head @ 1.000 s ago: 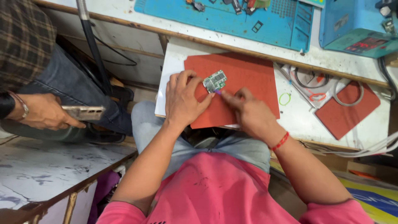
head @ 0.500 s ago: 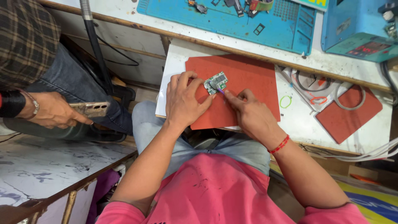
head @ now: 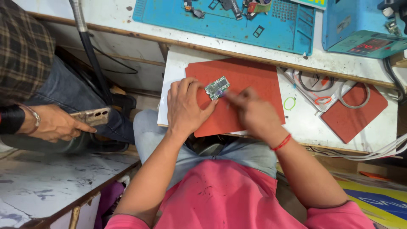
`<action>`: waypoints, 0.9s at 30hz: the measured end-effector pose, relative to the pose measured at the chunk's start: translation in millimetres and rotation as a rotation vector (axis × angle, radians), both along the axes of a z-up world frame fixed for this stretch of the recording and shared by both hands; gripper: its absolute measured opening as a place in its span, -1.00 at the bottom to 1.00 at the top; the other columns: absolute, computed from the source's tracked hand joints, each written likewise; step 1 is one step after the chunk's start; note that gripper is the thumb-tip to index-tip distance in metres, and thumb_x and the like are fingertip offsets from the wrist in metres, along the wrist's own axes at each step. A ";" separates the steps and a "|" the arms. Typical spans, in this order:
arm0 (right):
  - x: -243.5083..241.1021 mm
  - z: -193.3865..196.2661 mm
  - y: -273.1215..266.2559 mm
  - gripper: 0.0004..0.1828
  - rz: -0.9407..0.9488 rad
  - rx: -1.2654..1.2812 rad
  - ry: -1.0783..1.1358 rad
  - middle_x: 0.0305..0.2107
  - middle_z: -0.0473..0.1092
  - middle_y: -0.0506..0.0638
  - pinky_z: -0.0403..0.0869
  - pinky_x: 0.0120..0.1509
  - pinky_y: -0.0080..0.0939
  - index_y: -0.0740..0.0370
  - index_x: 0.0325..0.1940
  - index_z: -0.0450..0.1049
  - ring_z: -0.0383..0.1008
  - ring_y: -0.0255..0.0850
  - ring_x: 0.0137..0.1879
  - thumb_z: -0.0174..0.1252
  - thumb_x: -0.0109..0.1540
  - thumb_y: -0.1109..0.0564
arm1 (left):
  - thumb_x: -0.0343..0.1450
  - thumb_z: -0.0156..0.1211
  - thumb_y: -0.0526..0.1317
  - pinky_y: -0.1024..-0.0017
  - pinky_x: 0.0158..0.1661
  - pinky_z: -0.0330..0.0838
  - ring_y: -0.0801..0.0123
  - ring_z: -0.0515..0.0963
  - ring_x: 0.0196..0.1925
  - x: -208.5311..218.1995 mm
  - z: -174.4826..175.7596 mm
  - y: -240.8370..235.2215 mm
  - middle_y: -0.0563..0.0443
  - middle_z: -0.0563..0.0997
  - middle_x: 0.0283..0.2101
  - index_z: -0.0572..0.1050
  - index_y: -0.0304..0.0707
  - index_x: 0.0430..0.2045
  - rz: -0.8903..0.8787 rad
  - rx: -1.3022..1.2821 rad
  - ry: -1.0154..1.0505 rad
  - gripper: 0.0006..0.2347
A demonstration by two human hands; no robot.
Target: The person cleans a small green circuit board with a purple toothbrush on a red mat. They then use a hot air gun to apply heat to the board while holding it steady with their other hand.
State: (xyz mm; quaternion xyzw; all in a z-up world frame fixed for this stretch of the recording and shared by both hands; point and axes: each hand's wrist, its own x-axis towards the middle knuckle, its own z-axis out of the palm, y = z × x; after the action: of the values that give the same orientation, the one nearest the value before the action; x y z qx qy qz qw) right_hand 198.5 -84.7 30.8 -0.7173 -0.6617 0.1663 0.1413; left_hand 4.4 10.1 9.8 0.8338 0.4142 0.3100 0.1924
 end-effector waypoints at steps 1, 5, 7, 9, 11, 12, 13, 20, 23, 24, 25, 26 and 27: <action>3.6 -0.7 -1.0 -0.48 -0.040 0.010 -0.006 -0.16 0.41 0.16 0.50 -0.21 0.16 -0.10 0.29 0.48 0.52 0.18 -0.25 0.02 0.25 0.20 | 0.20 0.52 -0.06 0.11 0.07 0.29 0.05 0.38 0.08 -1.0 -1.4 -1.0 0.01 0.48 0.04 0.56 -0.24 -0.20 0.005 -0.017 0.012 -0.60; 11.4 -1.6 -6.7 -0.48 0.073 0.060 0.104 -0.18 0.42 0.14 0.52 -0.17 0.10 -0.06 0.32 0.46 0.54 0.11 -0.23 0.00 0.27 0.19 | 0.19 0.52 -0.06 0.11 0.09 0.29 0.09 0.39 0.09 -2.1 -0.9 -2.8 0.05 0.48 0.02 0.57 -0.19 -0.22 0.008 0.002 0.007 -0.63; 10.1 -1.6 -5.8 -0.51 0.090 0.070 0.092 -0.19 0.43 0.14 0.52 -0.18 0.08 -0.06 0.30 0.47 0.54 0.11 -0.22 0.02 0.28 0.18 | 0.20 0.52 -0.06 0.11 0.07 0.29 0.10 0.39 0.09 -1.5 0.4 -1.0 0.06 0.47 0.01 0.58 -0.18 -0.23 -0.007 0.005 0.006 -0.64; 16.5 0.3 1.5 -0.60 -0.061 0.051 -0.060 -0.16 0.44 0.15 0.49 -0.22 0.11 -0.06 0.29 0.48 0.52 0.15 -0.21 0.05 0.36 0.15 | 0.21 0.52 -0.06 0.11 0.06 0.28 0.10 0.38 0.09 -3.5 -1.5 -4.9 0.06 0.47 0.01 0.59 -0.19 -0.23 -0.012 -0.007 0.004 -0.64; 11.5 2.4 -6.8 -0.48 0.123 0.031 0.085 -0.22 0.43 0.14 0.50 -0.19 0.08 -0.06 0.33 0.46 0.53 0.11 -0.24 0.04 0.28 0.20 | 0.21 0.52 -0.06 0.12 0.08 0.29 0.09 0.38 0.08 -3.8 -0.9 -2.9 0.05 0.47 0.02 0.59 -0.19 -0.23 -0.009 -0.006 0.001 -0.64; 11.5 3.6 -6.7 -0.42 0.217 0.028 0.155 -0.25 0.43 0.14 0.51 -0.18 0.07 -0.06 0.35 0.45 0.53 0.10 -0.25 0.04 0.24 0.23 | 0.21 0.52 -0.07 0.12 0.07 0.29 0.09 0.38 0.08 -2.9 0.4 -0.2 0.05 0.47 0.01 0.60 -0.19 -0.23 -0.007 0.013 0.001 -0.65; 13.2 3.0 -4.9 -0.45 0.146 0.033 0.084 -0.21 0.44 0.13 0.51 -0.17 0.08 -0.09 0.34 0.46 0.53 0.11 -0.25 0.04 0.27 0.23 | 0.21 0.51 -0.07 0.12 0.06 0.29 0.08 0.39 0.09 -3.3 0.5 -1.8 0.05 0.47 0.01 0.60 -0.18 -0.23 -0.010 0.023 0.007 -0.65; 39.6 -9.9 -6.1 -0.45 0.133 -0.018 -0.054 -0.14 0.43 0.15 0.51 -0.20 0.09 -0.19 0.28 0.49 0.52 0.15 -0.25 0.12 0.24 0.24 | 0.21 0.51 -0.07 0.12 0.05 0.31 0.09 0.39 0.09 -5.4 -2.1 -4.0 0.04 0.47 0.02 0.61 -0.18 -0.22 -0.017 0.016 0.021 -0.65; 43.8 -17.3 -10.4 -0.44 0.173 0.083 -0.014 -0.10 0.42 0.13 0.53 -0.15 0.06 -0.18 0.31 0.49 0.53 0.12 -0.19 0.10 0.25 0.24 | 0.25 0.52 -0.06 0.12 0.07 0.31 0.08 0.38 0.11 -5.1 -5.3 -4.0 0.04 0.47 0.04 0.60 -0.20 -0.19 -0.017 0.035 -0.007 -0.65; 44.9 -16.2 -11.9 -0.44 0.199 0.146 0.024 -0.09 0.42 0.12 0.53 -0.13 0.05 -0.16 0.32 0.48 0.54 0.11 -0.16 0.09 0.25 0.25 | 0.24 0.53 -0.06 0.12 0.08 0.31 0.08 0.39 0.10 -5.3 -5.3 -8.1 0.04 0.47 0.03 0.60 -0.19 -0.20 -0.015 0.024 -0.004 -0.65; 43.6 -14.6 -10.1 -0.43 0.204 0.116 -0.008 -0.11 0.42 0.12 0.53 -0.16 0.05 -0.18 0.31 0.49 0.54 0.11 -0.20 0.10 0.23 0.23 | 0.22 0.53 -0.06 0.12 0.08 0.31 0.09 0.39 0.10 -5.0 -3.7 -7.6 0.04 0.47 0.02 0.60 -0.19 -0.21 -0.012 0.026 -0.002 -0.65; 39.9 -12.9 -8.4 -0.43 0.208 0.086 -0.040 -0.13 0.43 0.11 0.52 -0.19 0.06 -0.19 0.30 0.50 0.53 0.11 -0.23 0.11 0.22 0.22 | 0.21 0.53 -0.06 0.13 0.08 0.31 0.09 0.39 0.09 -4.3 -2.0 -6.0 0.04 0.47 0.01 0.61 -0.18 -0.22 -0.010 0.028 0.000 -0.64; 35.7 -11.3 -9.1 -0.43 0.211 0.049 -0.069 -0.14 0.43 0.11 0.51 -0.22 0.06 -0.21 0.28 0.51 0.53 0.11 -0.26 0.11 0.21 0.21 | 0.21 0.53 -0.06 0.13 0.08 0.31 0.09 0.39 0.09 -3.9 -1.6 -5.2 0.04 0.47 0.02 0.61 -0.18 -0.22 -0.011 0.025 -0.002 -0.65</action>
State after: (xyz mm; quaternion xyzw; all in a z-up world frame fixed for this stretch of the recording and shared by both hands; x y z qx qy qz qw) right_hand 234.2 -93.8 19.4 -0.6453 -0.7419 0.1392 0.1173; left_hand 0.5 4.9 8.2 0.8380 0.4056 0.3151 0.1842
